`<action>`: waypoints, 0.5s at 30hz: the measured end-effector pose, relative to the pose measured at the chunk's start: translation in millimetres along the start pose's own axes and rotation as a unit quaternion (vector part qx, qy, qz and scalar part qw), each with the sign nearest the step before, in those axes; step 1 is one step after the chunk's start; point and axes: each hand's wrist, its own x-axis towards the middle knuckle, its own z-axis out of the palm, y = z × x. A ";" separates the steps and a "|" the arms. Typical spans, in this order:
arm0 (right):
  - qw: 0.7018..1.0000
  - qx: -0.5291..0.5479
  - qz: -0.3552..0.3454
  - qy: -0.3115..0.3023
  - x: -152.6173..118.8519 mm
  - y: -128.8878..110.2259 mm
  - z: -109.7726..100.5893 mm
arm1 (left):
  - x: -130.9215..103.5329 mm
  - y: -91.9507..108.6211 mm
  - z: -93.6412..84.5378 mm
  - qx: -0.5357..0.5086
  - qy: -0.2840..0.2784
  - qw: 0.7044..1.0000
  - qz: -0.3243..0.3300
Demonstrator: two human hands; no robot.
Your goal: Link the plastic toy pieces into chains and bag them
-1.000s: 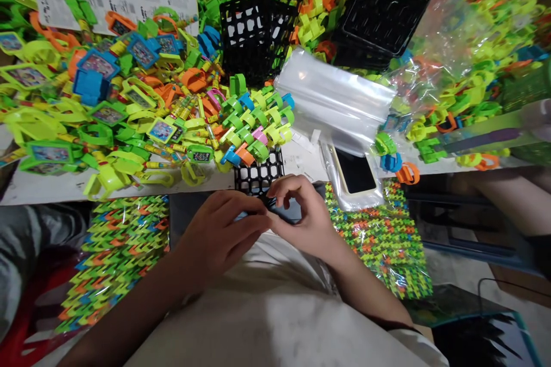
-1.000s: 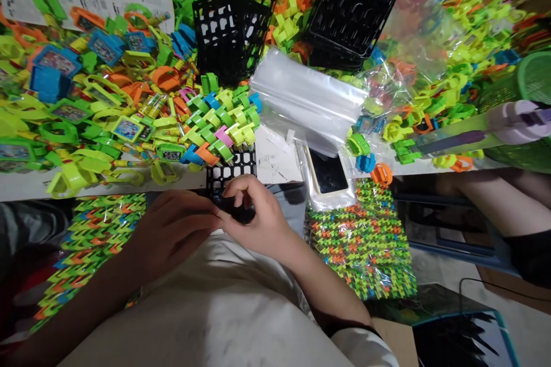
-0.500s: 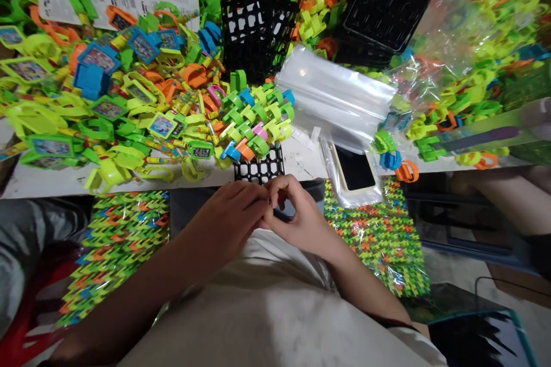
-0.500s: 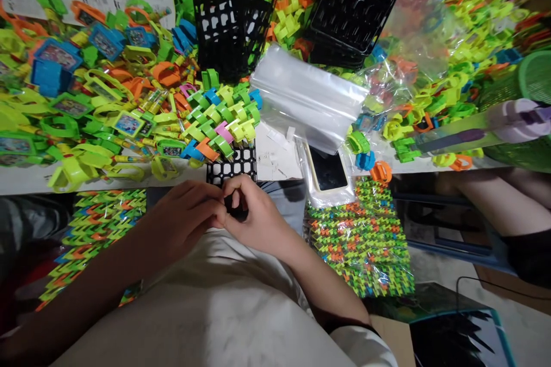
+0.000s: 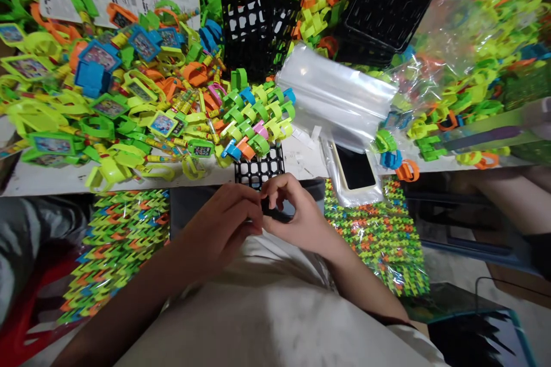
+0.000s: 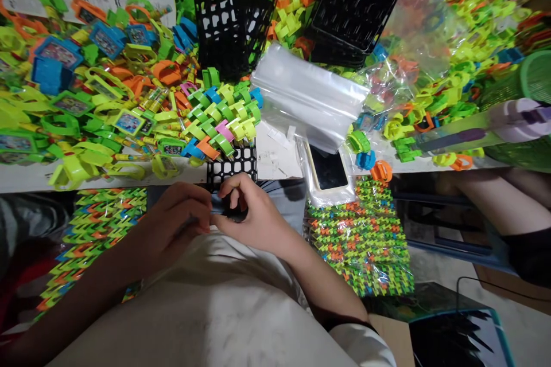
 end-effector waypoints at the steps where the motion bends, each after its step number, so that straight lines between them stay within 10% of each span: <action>1: 1.000 0.000 0.003 0.001 -0.2 -0.4 -0.2 | -2.3 -1.0 -0.5 -0.018 0.011 1.000 -0.018; 11: 0.998 -0.054 -0.034 0.007 0.3 0.9 -0.1 | -7.6 -3.5 14.8 -0.138 0.007 0.985 -0.103; 15: 0.983 -0.145 -0.103 0.045 -0.6 2.2 2.4 | -7.3 -9.2 32.1 -0.382 0.000 0.883 -0.274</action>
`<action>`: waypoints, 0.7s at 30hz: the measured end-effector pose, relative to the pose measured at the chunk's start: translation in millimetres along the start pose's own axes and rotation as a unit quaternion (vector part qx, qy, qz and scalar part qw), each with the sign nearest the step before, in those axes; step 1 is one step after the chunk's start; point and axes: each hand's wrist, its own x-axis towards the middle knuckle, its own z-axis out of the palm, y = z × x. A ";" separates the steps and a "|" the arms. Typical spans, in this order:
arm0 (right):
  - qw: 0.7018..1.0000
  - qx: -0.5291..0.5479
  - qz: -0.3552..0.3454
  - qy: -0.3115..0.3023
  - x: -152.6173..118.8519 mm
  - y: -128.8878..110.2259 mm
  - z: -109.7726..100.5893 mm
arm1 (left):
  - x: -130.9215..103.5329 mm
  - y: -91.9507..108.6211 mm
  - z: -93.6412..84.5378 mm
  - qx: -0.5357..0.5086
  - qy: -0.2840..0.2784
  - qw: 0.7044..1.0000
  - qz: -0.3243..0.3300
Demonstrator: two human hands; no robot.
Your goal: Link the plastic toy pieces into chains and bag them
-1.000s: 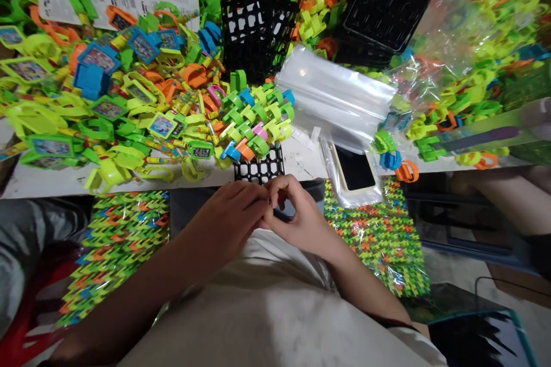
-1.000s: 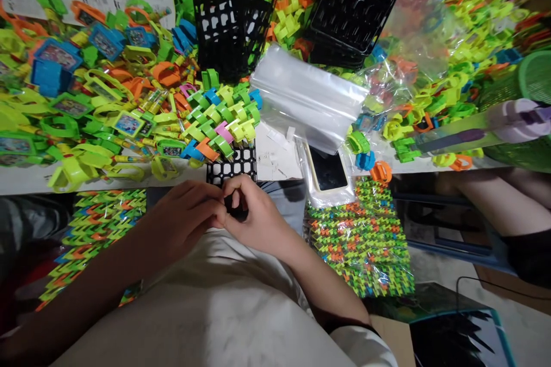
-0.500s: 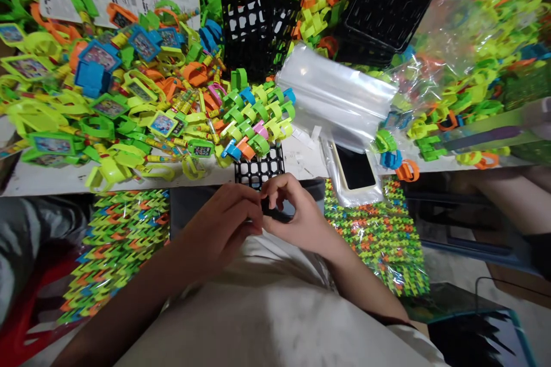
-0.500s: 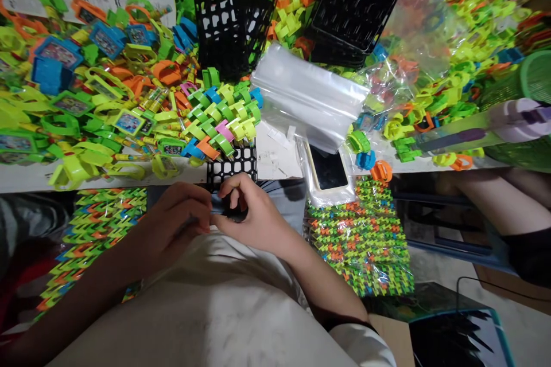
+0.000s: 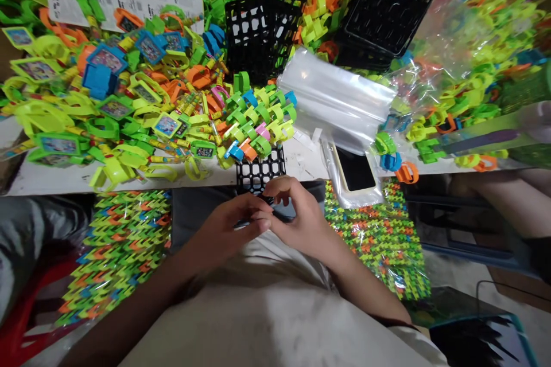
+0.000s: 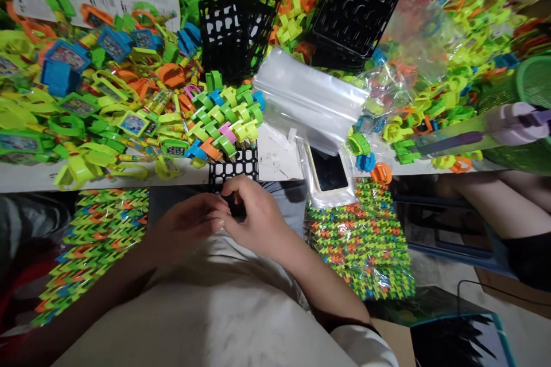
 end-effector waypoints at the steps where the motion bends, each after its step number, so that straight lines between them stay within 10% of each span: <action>1: 0.999 -0.024 -0.022 0.010 -0.5 0.5 1.5 | 2.1 -3.2 3.2 -0.061 0.009 0.998 -0.029; 9: 0.996 -0.049 -0.052 0.055 -4.4 9.5 14.9 | 14.8 -6.4 27.9 -0.145 0.079 0.986 -0.017; 16: 0.991 -0.020 -0.009 0.130 -14.7 15.6 13.8 | 23.3 -12.1 25.4 -0.051 -0.089 0.995 -0.006; 21: 0.976 0.053 0.108 0.183 -11.8 33.1 -2.9 | 24.5 -20.3 21.0 0.105 -0.102 0.989 0.028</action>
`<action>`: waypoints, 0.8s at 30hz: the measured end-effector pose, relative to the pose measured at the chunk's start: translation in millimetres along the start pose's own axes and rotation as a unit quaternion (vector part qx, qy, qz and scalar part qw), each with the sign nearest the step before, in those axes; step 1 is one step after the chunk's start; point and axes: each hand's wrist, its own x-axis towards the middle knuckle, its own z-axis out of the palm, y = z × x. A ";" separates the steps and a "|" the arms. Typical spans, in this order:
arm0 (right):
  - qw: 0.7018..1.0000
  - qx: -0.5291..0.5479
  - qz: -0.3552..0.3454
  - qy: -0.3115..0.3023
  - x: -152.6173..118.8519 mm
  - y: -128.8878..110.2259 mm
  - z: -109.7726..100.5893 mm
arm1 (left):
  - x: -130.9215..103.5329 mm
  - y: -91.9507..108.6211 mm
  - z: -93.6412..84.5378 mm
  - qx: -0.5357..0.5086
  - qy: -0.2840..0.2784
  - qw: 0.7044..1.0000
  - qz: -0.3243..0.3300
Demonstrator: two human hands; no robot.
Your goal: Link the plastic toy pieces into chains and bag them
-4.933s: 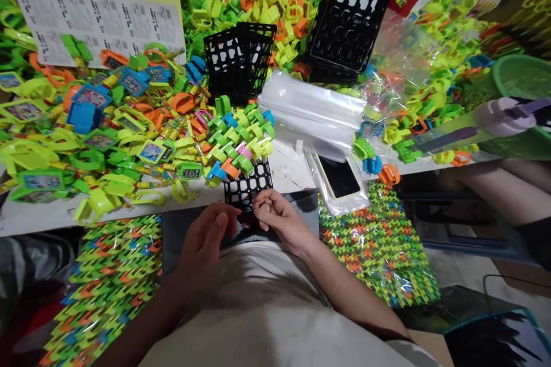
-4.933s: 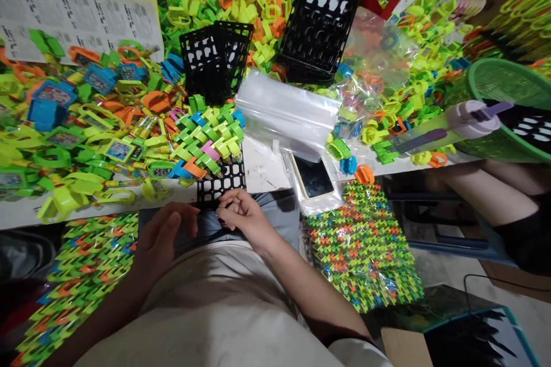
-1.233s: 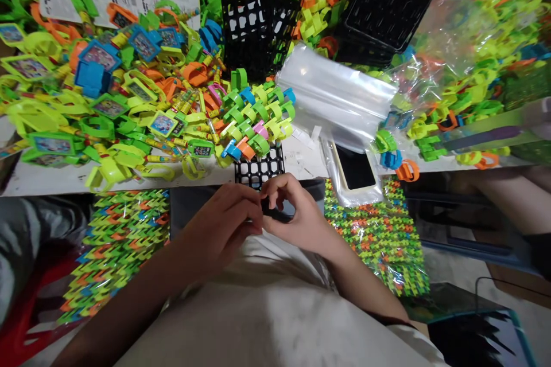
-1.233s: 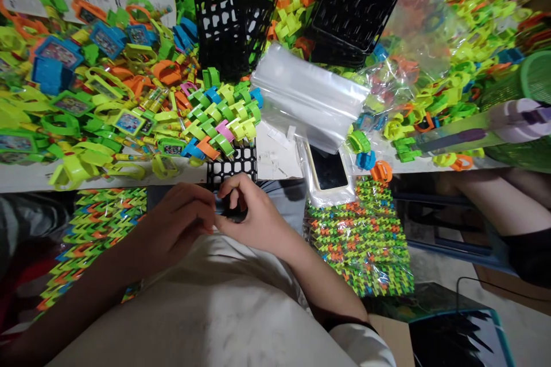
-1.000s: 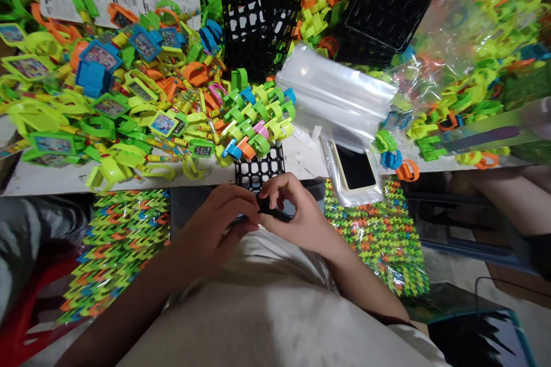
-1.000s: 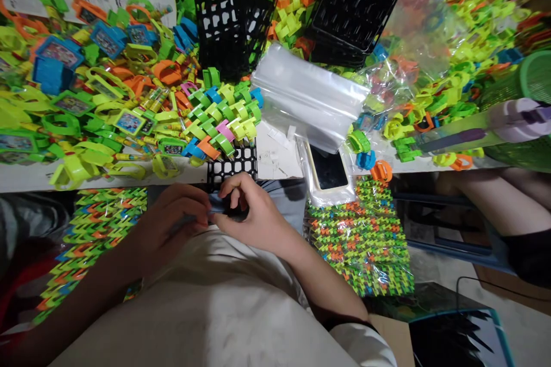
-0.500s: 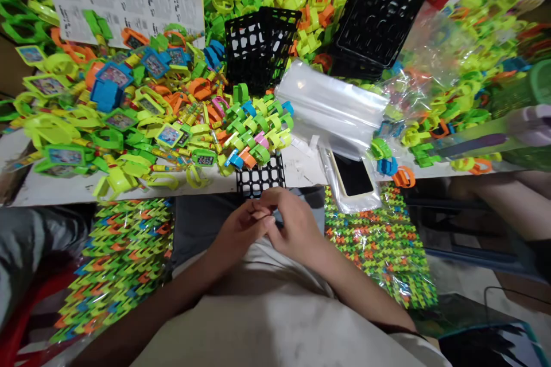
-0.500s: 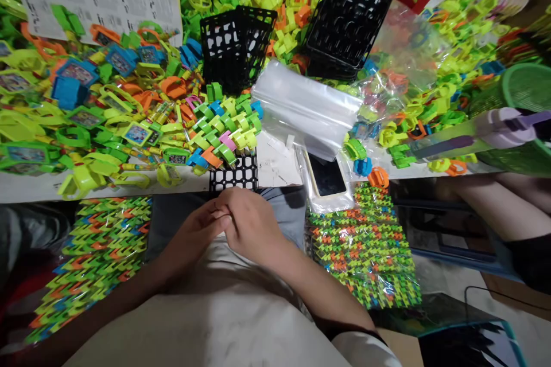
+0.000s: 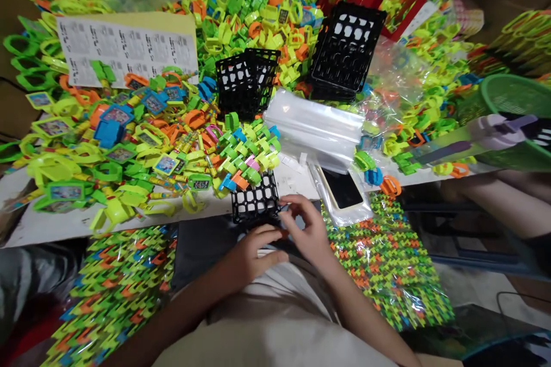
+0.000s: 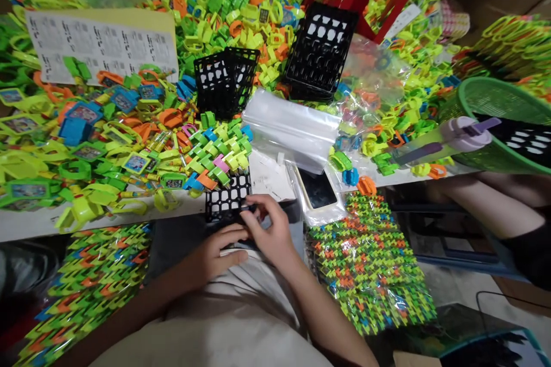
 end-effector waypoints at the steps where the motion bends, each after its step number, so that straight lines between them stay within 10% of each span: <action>1: 0.999 0.019 0.027 0.014 4.6 3.1 -4.4 | -1.3 -2.9 -0.7 0.041 -0.001 0.999 0.006; 17: 0.991 -0.051 0.066 -0.101 34.8 21.9 -7.1 | -17.2 -11.3 -15.7 0.255 -0.037 0.966 0.024; 24: 0.924 -0.377 -0.032 -0.059 44.0 46.2 -15.6 | -32.6 -18.5 -64.2 0.315 0.203 0.926 0.049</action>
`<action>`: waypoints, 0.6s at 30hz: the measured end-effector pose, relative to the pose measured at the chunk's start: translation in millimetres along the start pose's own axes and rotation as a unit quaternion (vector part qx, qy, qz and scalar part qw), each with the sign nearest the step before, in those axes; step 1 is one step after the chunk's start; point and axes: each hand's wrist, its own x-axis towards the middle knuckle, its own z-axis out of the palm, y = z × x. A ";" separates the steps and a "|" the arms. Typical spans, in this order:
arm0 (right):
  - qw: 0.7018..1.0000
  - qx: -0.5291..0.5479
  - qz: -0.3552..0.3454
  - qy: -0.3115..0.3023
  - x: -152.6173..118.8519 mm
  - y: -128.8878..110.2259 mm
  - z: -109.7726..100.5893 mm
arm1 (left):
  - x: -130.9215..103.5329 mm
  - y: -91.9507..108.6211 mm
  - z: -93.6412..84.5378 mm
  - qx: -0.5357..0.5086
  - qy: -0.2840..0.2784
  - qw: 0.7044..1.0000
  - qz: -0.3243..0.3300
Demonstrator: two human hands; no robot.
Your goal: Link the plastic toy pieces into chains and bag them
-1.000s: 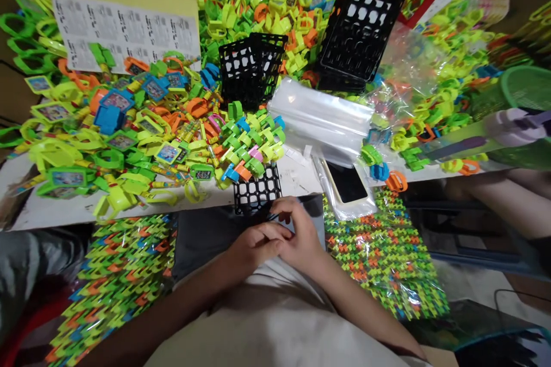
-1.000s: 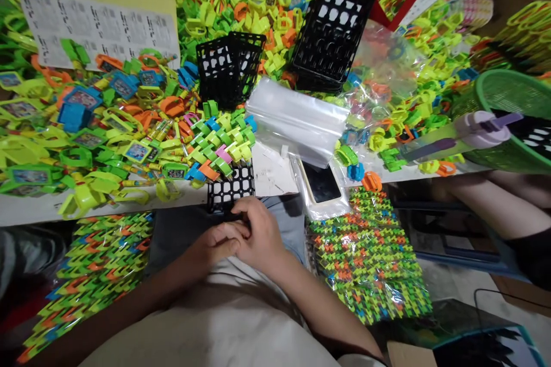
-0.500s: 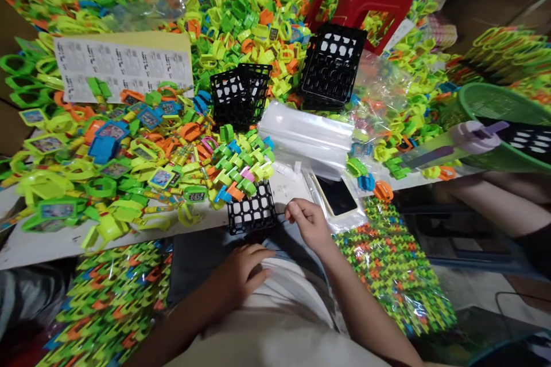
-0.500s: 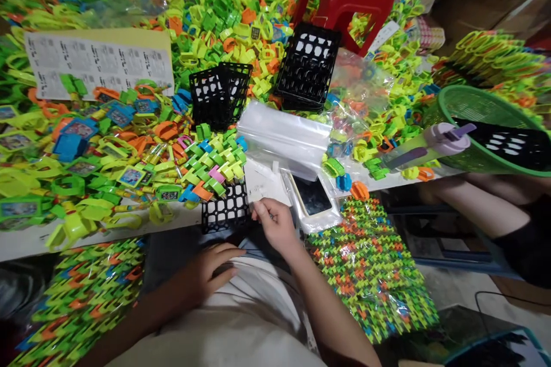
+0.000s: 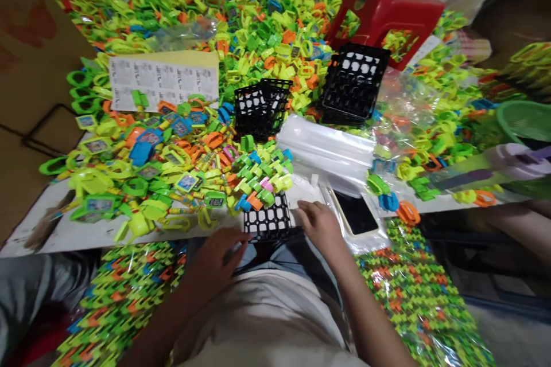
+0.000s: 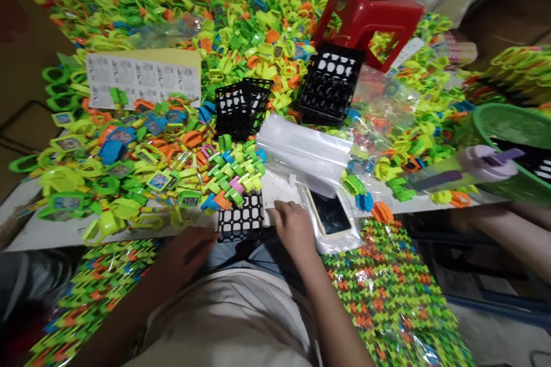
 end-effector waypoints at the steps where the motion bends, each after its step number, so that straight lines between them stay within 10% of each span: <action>1: 1.000 -0.014 -0.006 0.012 1.0 2.9 1.2 | 0.4 -6.9 -8.5 0.029 0.056 0.998 -0.018; 5: 0.997 0.041 -0.043 0.047 2.0 -3.9 3.1 | 0.4 -28.9 -33.2 0.196 0.183 0.960 -0.087; 11: 0.977 0.188 -0.095 -0.025 -13.8 -53.6 6.6 | -0.5 -39.9 -26.8 0.302 0.127 0.937 -0.123; 18: 0.958 0.242 -0.132 -0.078 -24.3 -84.8 6.2 | -19.8 -3.3 -46.9 0.032 0.163 0.984 -0.062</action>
